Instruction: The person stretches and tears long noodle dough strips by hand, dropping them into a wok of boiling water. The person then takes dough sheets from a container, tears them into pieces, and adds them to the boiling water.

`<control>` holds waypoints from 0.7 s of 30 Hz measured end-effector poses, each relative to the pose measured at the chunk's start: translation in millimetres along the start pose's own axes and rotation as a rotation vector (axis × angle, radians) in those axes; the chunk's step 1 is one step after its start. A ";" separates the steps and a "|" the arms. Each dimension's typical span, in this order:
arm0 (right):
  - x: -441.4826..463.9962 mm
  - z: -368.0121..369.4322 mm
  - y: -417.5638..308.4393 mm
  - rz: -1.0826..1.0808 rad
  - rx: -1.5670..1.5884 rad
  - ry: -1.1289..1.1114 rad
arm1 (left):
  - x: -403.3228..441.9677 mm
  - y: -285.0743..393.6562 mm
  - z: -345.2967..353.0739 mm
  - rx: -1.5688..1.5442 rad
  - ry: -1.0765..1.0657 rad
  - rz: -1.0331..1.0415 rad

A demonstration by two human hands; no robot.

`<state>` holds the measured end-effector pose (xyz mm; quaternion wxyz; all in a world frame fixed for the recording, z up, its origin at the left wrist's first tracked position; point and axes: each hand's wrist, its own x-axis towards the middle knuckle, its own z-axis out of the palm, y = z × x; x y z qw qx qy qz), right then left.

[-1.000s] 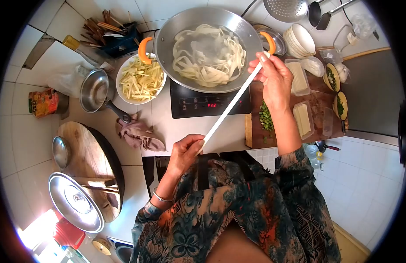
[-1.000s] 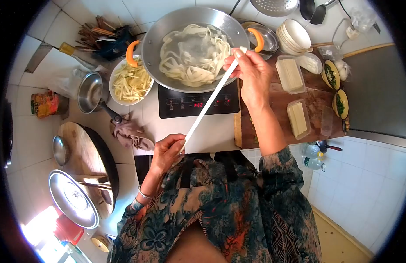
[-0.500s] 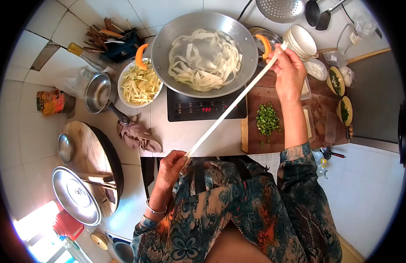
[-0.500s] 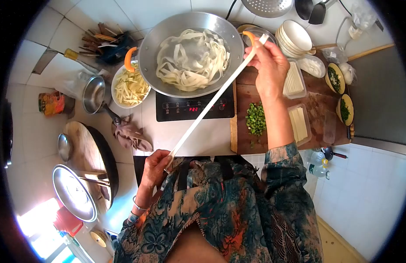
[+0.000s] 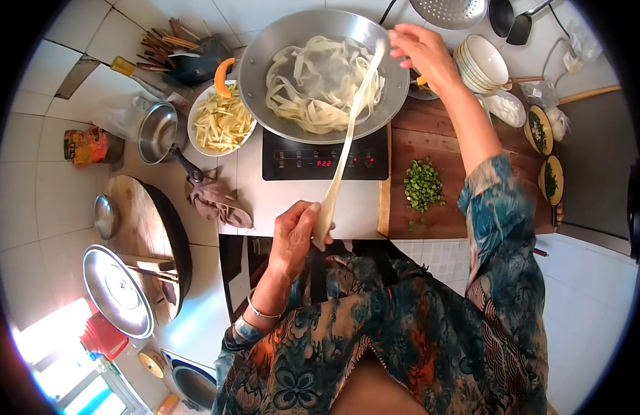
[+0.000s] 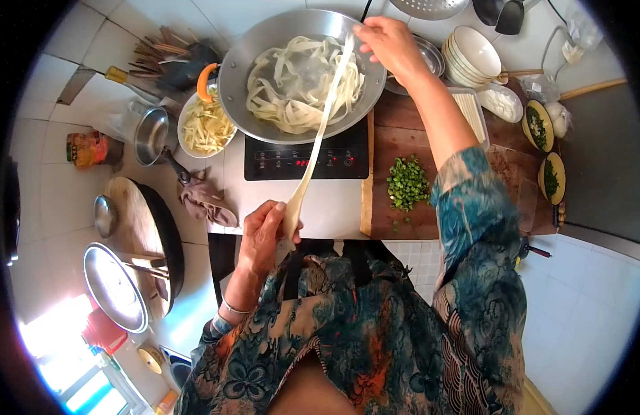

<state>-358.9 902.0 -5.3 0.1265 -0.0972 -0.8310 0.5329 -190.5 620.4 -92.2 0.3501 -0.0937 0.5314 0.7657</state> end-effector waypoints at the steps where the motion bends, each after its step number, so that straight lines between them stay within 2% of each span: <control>1: -0.5 0.6 2.7 -0.038 0.014 0.045 | 2.0 -0.8 6.7 -0.075 -0.023 0.020; 4: -43.1 -9.7 13.0 -0.035 0.068 -0.010 | 0.0 -8.0 9.0 -0.177 -0.074 0.017; 6: -105.3 -2.1 7.7 0.230 0.094 -0.366 | -4.6 -6.8 16.7 -0.174 -0.046 0.014; 7: -135.0 4.5 21.2 0.356 0.208 -0.593 | -7.2 -5.4 17.7 -0.175 -0.060 0.003; 8: -163.5 14.1 33.2 0.421 0.194 -0.729 | -8.6 -5.3 19.3 -0.184 -0.072 0.003; 10: -200.6 33.4 38.0 0.431 0.287 -0.784 | -12.2 -7.1 22.6 -0.196 -0.092 -0.003; 12: -213.4 53.7 26.3 0.439 0.478 -0.614 | -16.1 -7.8 24.6 -0.175 -0.063 -0.030; 13: -210.0 56.4 22.6 0.358 0.403 -0.573 | -18.0 -8.1 24.5 -0.164 -0.047 -0.040; 16: -203.7 62.4 20.2 0.394 0.450 -0.428 | -23.0 -9.6 21.0 -0.141 -0.036 -0.129; 17: -202.9 65.3 26.2 0.342 0.450 -0.400 | -23.7 -12.4 19.2 -0.121 -0.051 -0.120; 21: -190.9 63.2 24.7 0.419 0.476 -0.336 | -32.3 -23.5 8.9 -0.042 -0.085 -0.075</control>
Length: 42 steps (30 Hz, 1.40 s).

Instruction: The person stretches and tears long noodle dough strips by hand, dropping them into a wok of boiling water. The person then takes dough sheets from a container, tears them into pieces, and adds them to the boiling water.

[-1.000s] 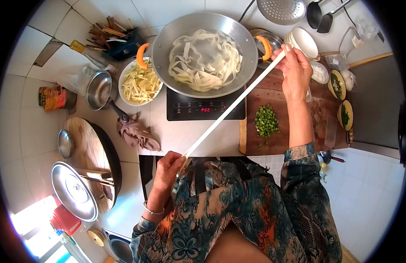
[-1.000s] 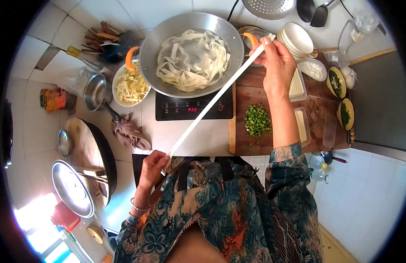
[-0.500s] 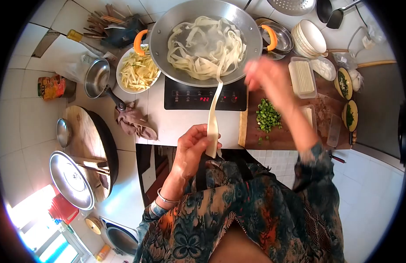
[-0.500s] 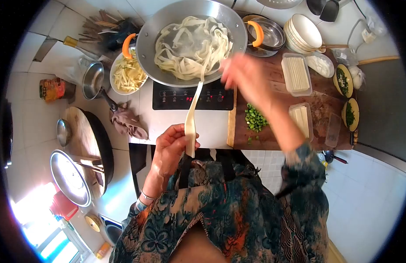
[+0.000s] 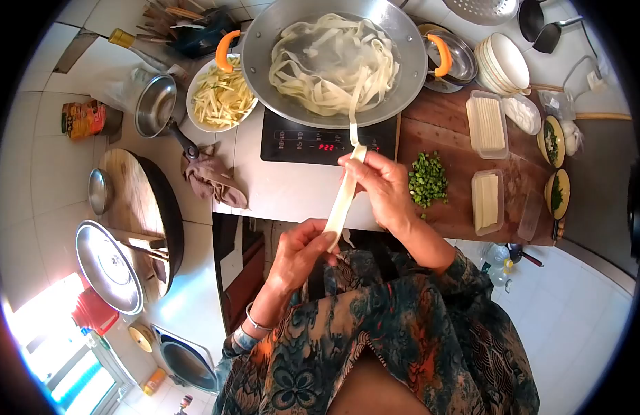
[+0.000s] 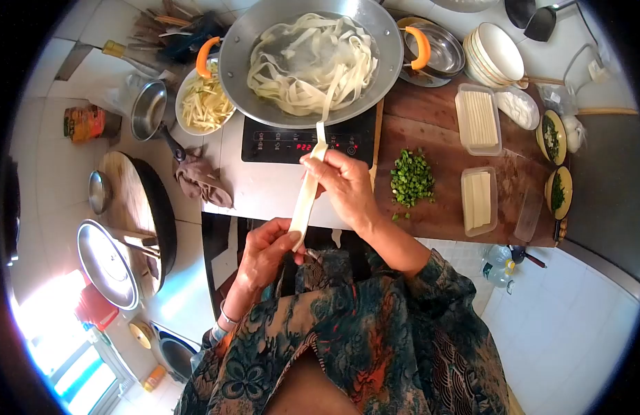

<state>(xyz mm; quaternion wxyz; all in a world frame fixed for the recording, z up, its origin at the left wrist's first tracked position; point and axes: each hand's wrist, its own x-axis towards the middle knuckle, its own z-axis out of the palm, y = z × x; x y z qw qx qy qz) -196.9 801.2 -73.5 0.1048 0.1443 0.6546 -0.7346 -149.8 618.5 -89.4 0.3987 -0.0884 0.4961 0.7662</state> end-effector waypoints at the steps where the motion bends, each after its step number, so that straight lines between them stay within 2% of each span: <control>1: 4.0 -3.0 0.4 -0.038 0.006 0.024 | -4.3 -2.1 -2.2 0.019 -0.001 0.010; 5: 21.5 -13.3 -8.1 -0.109 0.051 0.147 | -28.2 -20.2 -24.3 0.036 0.020 -0.021; 10: 36.8 -21.9 -18.4 -0.187 0.112 0.192 | -60.9 -31.3 -51.4 -0.013 0.150 -0.069; 15: 45.4 -27.0 -30.2 -0.150 0.193 0.203 | -77.7 -34.1 -63.4 -0.197 0.205 0.053; 17: 53.8 -26.9 -33.9 -0.200 0.235 0.284 | -83.2 -36.6 -70.1 -0.213 0.212 0.096; 24: 81.7 -48.0 -47.4 -0.358 0.299 0.361 | -102.3 -45.0 -99.6 -0.216 0.335 0.096; 27: 88.1 -47.9 -58.8 -0.339 0.328 0.415 | -104.9 -45.9 -107.0 -0.205 0.381 0.111; 31: 97.3 -51.1 -63.6 -0.341 0.278 0.372 | -110.1 -55.2 -121.7 -0.182 0.426 0.141; 42: 118.8 -65.0 -72.3 -0.484 0.060 0.450 | -122.3 -71.0 -147.8 -0.162 0.460 0.100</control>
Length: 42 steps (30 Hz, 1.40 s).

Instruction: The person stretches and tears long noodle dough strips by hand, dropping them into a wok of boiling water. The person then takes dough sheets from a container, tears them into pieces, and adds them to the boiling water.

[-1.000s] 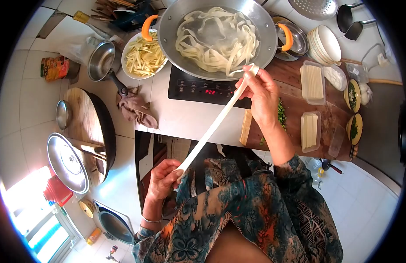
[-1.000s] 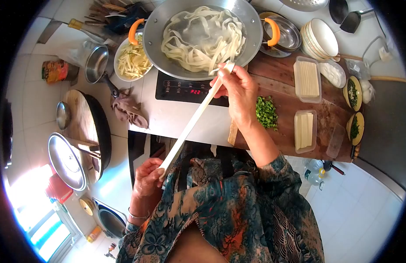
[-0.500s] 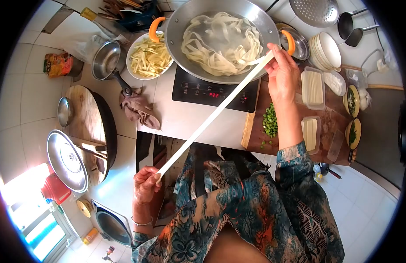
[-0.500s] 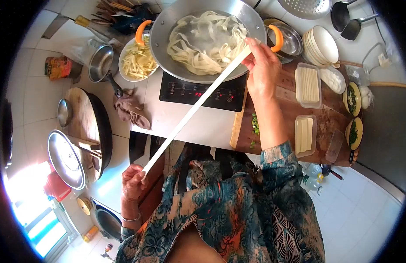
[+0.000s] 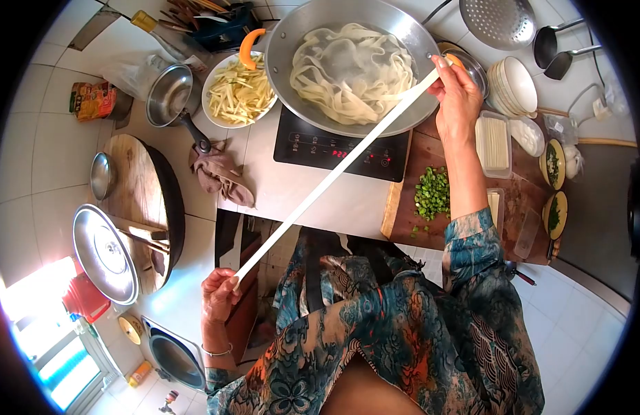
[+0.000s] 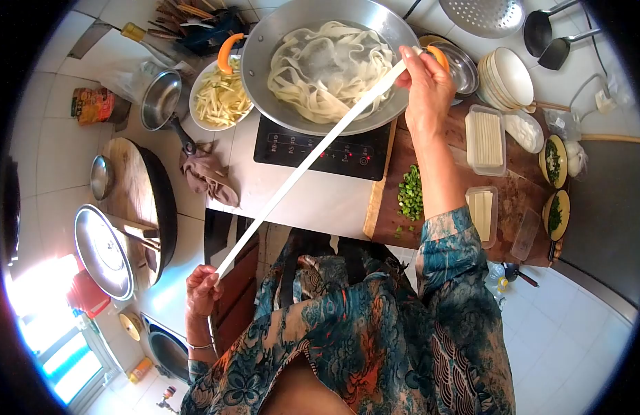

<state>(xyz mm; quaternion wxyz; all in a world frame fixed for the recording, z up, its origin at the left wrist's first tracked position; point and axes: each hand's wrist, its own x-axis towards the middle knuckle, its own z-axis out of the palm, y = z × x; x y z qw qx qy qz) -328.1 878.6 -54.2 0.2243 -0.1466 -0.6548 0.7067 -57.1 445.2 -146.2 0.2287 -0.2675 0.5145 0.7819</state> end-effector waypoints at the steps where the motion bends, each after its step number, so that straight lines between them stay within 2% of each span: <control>1: 0.9 1.6 -1.9 -0.018 -0.025 -0.001 | 0.2 -0.7 -1.2 0.004 0.005 -0.010; 14: 39.5 13.8 -8.0 -0.529 -0.500 -0.141 | 2.0 1.3 -7.2 0.065 0.085 -0.022; 17: 46.0 36.1 -20.2 -0.532 -0.431 -0.293 | 6.8 15.7 17.1 0.055 0.124 0.066; 19: 79.9 34.3 -9.0 -0.120 -1.124 -0.617 | 14.6 34.0 49.6 0.033 0.173 0.125; 20: 77.4 32.7 1.5 -0.186 -1.142 -0.674 | 18.9 38.4 60.7 0.078 0.166 0.147; 23: 55.9 19.0 -8.8 -0.293 -0.960 -0.560 | 21.7 55.2 110.5 -0.001 0.070 0.187; 24: 29.6 21.1 -24.6 -0.238 -0.854 -0.518 | 22.7 57.1 121.5 0.036 0.032 0.213; 26: -26.9 18.5 -35.2 -0.106 -0.645 -0.643 | 21.7 64.2 143.2 0.120 -0.059 0.269; 27: -53.1 13.6 -33.9 -0.148 -0.619 -0.784 | 22.4 63.7 151.9 0.092 -0.075 0.259; 28: -84.3 19.4 -49.7 -0.014 -0.588 -0.926 | 22.1 68.3 165.3 0.092 -0.108 0.320; 29: -100.8 14.1 -32.0 -0.470 -0.546 -1.052 | 20.9 75.1 177.6 0.094 -0.141 0.379; 30: -124.7 18.4 -30.4 -0.581 -0.506 -1.073 | 21.0 79.6 182.9 0.117 -0.210 0.385; 32: -154.7 23.1 -29.5 -0.469 -0.438 -1.107 | 19.9 90.8 199.9 0.148 -0.307 0.408; 33: -165.0 23.4 -25.8 -0.382 -0.388 -0.995 | 17.6 94.7 204.7 0.168 -0.337 0.405; 35: -173.3 19.9 -17.7 -0.381 -0.297 -0.896 | 19.2 98.0 211.5 0.425 -0.345 0.581; 36: -176.3 17.5 -19.4 -0.337 -0.299 -0.865 | 18.2 100.7 215.8 0.576 -0.275 0.725; 38: -183.2 9.0 -24.8 -0.246 -0.310 -0.804 | 23.0 102.9 217.3 0.634 -0.206 0.852; 39: -185.0 4.0 -27.1 -0.097 -0.252 -0.782 | 27.2 104.6 217.2 0.660 -0.169 0.919; 41: -186.9 -4.4 -30.5 0.197 -0.132 -0.726 | 39.4 102.3 218.3 0.516 -0.176 0.779; 42: -185.5 -4.6 -32.5 0.167 -0.152 -0.658 | 46.3 96.7 221.9 0.440 -0.267 0.694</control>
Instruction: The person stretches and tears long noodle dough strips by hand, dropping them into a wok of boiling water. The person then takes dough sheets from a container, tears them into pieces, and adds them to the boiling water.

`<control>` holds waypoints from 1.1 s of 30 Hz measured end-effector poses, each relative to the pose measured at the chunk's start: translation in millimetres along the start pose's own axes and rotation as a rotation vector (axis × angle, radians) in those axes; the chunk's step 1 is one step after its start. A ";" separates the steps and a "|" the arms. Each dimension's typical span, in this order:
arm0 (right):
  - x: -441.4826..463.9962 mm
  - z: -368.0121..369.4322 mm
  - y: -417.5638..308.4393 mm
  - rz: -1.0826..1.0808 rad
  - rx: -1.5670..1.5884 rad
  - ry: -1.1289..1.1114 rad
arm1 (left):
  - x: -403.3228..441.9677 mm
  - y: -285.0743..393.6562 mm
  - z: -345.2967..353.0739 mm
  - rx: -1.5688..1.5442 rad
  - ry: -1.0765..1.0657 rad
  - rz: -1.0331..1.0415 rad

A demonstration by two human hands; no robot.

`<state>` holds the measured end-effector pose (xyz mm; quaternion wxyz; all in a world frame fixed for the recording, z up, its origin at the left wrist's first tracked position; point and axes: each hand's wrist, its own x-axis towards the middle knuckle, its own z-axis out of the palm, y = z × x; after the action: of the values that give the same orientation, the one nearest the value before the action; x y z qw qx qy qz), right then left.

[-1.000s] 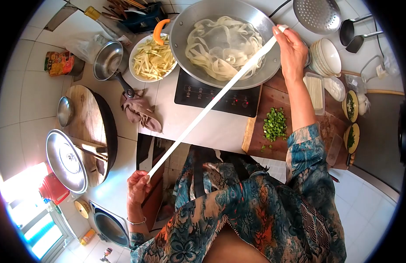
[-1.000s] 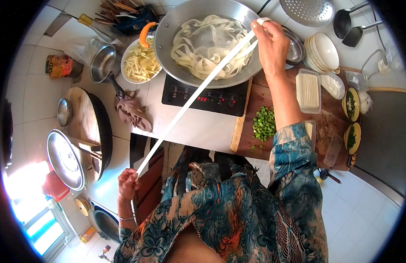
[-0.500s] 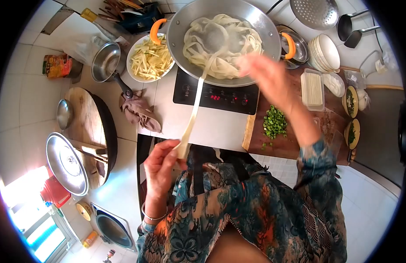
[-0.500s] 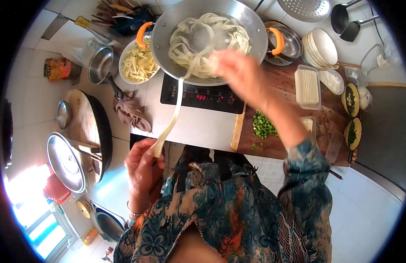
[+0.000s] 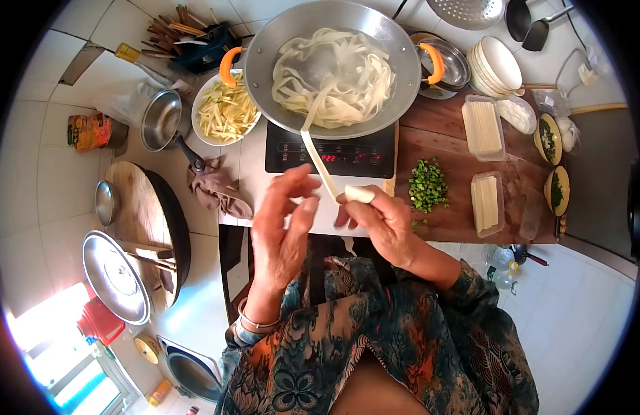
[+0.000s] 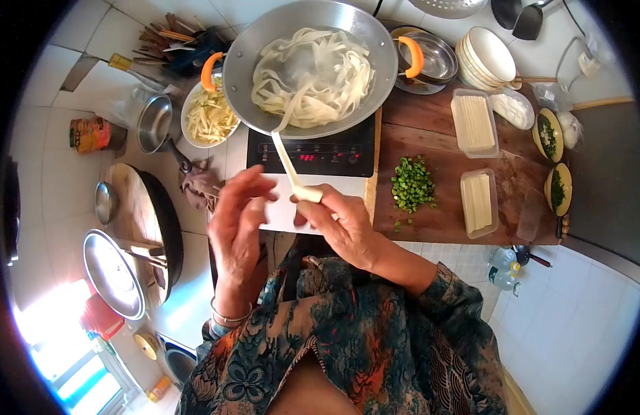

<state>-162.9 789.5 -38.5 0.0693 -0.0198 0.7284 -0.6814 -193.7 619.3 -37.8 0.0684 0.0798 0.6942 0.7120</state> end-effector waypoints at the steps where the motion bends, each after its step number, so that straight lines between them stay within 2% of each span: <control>1: 0.5 -5.4 -7.1 0.025 -0.080 0.023 | 3.4 -5.1 5.8 -0.112 -0.069 -0.054; 2: 4.0 -8.4 -10.4 -0.140 -0.186 0.076 | 6.2 -3.3 10.8 -0.117 -0.177 -0.101; 4: 9.6 -14.2 -17.4 -0.379 -0.410 0.163 | 11.2 -7.6 25.3 -0.338 -0.250 -0.106; 6: 12.1 -21.1 -24.5 -0.533 -0.650 0.231 | 16.3 -8.4 40.3 -0.547 -0.315 -0.124; 9: 9.6 -29.0 -18.9 -0.447 -0.471 0.255 | 20.3 -19.3 50.2 -0.564 -0.378 -0.129; 10: 7.3 -28.2 -16.3 -0.399 -0.347 0.320 | 20.7 -12.7 55.3 -0.574 -0.330 -0.190; 14: 4.2 -30.7 -17.6 -0.262 -0.140 0.407 | 24.5 -14.4 59.3 -0.424 -0.354 -0.167; 17: 3.8 -34.8 -23.2 -0.206 -0.093 0.420 | 27.9 1.2 61.9 -0.471 -0.343 -0.233; 21: 9.8 -36.5 -24.7 -0.212 -0.025 0.428 | 30.3 -3.7 65.3 -0.406 -0.331 -0.222; 22: 9.7 -35.8 -28.6 -0.159 0.039 0.477 | 30.3 -2.3 64.3 -0.366 -0.335 -0.238; 25: 18.8 -43.7 -26.5 -0.202 0.115 0.629 | 29.2 -3.4 61.1 -0.300 -0.319 -0.286; 29: 27.7 -62.0 -31.8 -0.225 0.138 0.627 | 28.3 -8.0 55.5 -0.234 -0.323 -0.311; 33: 32.1 -79.2 -38.9 -0.262 0.228 0.615 | 27.8 -21.1 51.7 -0.143 -0.287 -0.191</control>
<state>-207.3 861.2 2.7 -0.2396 0.1009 0.6258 -0.7354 -210.4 676.2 -57.1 0.2394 0.1093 0.6294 0.7311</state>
